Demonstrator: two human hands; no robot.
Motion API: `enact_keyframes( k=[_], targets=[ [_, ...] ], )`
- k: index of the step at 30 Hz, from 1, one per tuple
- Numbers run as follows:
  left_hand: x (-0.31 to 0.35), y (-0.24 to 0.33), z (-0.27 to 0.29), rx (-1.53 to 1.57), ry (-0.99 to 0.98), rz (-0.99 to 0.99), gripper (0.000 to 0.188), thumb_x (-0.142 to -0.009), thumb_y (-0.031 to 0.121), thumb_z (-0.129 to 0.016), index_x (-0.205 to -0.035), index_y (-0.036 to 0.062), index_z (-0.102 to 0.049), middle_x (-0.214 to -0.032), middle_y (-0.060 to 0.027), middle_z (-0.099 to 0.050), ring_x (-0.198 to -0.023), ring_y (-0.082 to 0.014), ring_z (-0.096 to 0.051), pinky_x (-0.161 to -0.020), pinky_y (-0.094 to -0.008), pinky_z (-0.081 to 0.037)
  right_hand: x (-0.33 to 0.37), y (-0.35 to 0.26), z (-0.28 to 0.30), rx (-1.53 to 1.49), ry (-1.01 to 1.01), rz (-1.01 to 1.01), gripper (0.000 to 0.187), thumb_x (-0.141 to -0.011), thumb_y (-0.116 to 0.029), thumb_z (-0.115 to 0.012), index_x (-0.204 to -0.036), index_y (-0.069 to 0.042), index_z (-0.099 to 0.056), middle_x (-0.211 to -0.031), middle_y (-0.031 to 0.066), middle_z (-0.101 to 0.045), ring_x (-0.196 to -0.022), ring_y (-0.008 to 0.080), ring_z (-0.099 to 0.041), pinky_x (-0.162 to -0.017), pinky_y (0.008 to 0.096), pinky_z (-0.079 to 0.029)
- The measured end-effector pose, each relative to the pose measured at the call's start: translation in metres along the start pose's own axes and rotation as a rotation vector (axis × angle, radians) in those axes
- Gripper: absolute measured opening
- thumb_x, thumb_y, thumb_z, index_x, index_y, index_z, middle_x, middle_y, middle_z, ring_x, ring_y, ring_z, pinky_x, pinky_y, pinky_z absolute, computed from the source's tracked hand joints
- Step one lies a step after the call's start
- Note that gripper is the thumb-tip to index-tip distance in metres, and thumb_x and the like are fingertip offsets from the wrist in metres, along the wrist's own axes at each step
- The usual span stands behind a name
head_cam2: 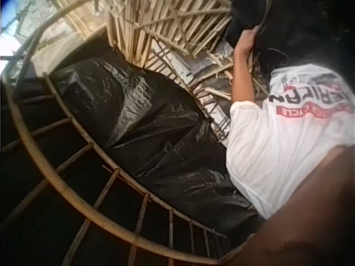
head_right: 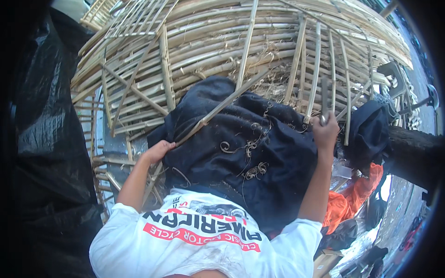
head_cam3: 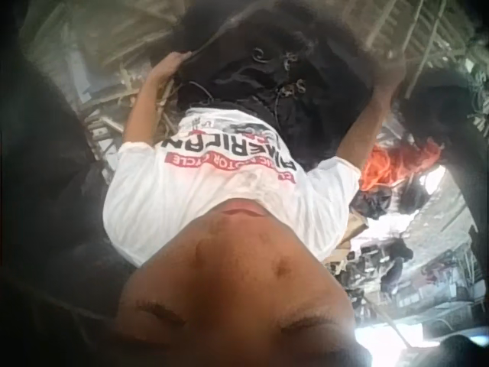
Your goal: The person trims a strip of bamboo by hand using a cleaver, striking and shaving the wood while holding it against a dark cloth over a large bamboo structure.
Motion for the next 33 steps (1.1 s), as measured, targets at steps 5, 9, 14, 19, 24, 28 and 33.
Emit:
enact_keyframes(
  k=[5,9,14,19,24,28,33],
  targets=[
    [0.061,0.028,0.023,0.059,0.034,0.180,0.036,-0.099,0.040,-0.056,-0.086,0.0088,-0.067,-0.056,0.0088,-0.039,-0.045,-0.0026,-0.030,-0.041,-0.0227,-0.023,0.043,-0.034,0.042,-0.107,-0.006,0.030,0.021,-0.083,-0.005,-0.067,-0.097,-0.002,-0.052,-0.063,-0.0005,-0.047,-0.058,0.0056,-0.042,-0.054,0.0253,-0.037],
    [0.126,0.083,0.048,0.037,0.106,0.074,0.033,-0.101,0.032,-0.053,-0.088,0.0032,-0.063,-0.056,0.0083,-0.037,-0.045,-0.0022,-0.028,-0.041,-0.0210,-0.020,0.063,-0.045,0.046,-0.246,-0.067,0.003,0.018,-0.086,-0.004,-0.068,-0.093,-0.004,-0.051,-0.067,-0.0061,-0.040,-0.058,0.0018,-0.034,-0.051,0.0213,-0.027],
    [0.165,0.139,0.046,0.015,0.247,-0.114,0.028,-0.104,0.026,-0.048,-0.096,0.0028,-0.061,-0.057,0.0065,-0.040,-0.044,-0.0021,-0.030,-0.039,-0.0193,-0.025,0.088,-0.075,0.027,-0.616,-0.105,-0.137,0.019,-0.085,-0.004,-0.069,-0.088,-0.006,-0.050,-0.065,-0.0057,-0.038,-0.057,0.0030,-0.033,-0.051,0.0226,-0.028],
    [0.139,0.164,0.008,0.329,0.267,-0.584,0.030,-0.103,0.030,-0.049,-0.106,0.0023,-0.061,-0.059,0.0000,-0.047,-0.044,-0.0069,-0.042,-0.041,-0.0231,-0.038,0.104,-0.099,0.015,-0.450,-0.171,0.037,0.023,-0.081,-0.008,-0.073,-0.089,-0.004,-0.052,-0.064,-0.0058,-0.040,-0.058,0.0044,-0.034,-0.051,0.0229,-0.029],
    [0.120,0.193,-0.029,0.506,0.320,-0.839,0.033,-0.102,0.031,-0.052,-0.115,0.0035,-0.062,-0.070,-0.0066,-0.061,-0.058,-0.0143,-0.061,-0.054,-0.0303,-0.056,0.127,-0.111,0.038,-0.466,-0.265,0.000,0.022,-0.082,-0.011,-0.074,-0.086,-0.004,-0.054,-0.062,-0.0059,-0.043,-0.057,0.0034,-0.036,-0.052,0.0221,-0.029],
    [0.089,0.199,-0.060,0.678,0.237,-0.876,0.032,-0.101,0.030,-0.053,-0.118,0.0036,-0.061,-0.080,-0.0089,-0.067,-0.070,-0.0181,-0.066,-0.067,-0.0367,-0.059,0.145,-0.110,0.045,-0.621,-0.393,-0.121,0.019,-0.083,-0.009,-0.073,-0.085,-0.004,-0.055,-0.063,-0.0059,-0.046,-0.055,0.0020,-0.042,-0.050,0.0208,-0.033],
    [0.054,0.196,-0.099,0.804,0.004,-1.017,0.030,-0.099,0.027,-0.056,-0.119,0.0061,-0.065,-0.096,-0.0096,-0.068,-0.094,-0.0225,-0.066,-0.091,-0.0439,-0.055,0.174,-0.143,0.037,-1.022,-0.494,-0.342,0.017,-0.085,-0.002,-0.068,-0.086,-0.003,-0.052,-0.078,0.0038,-0.061,-0.055,0.0061,-0.055,-0.048,0.0207,-0.044]
  ],
)
Point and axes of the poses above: each hand's wrist, its own x-axis away from the middle knuckle, its own z-axis out of the back of the hand, y = z × x, the point moved 2 cm from there along -x, towards the middle knuckle
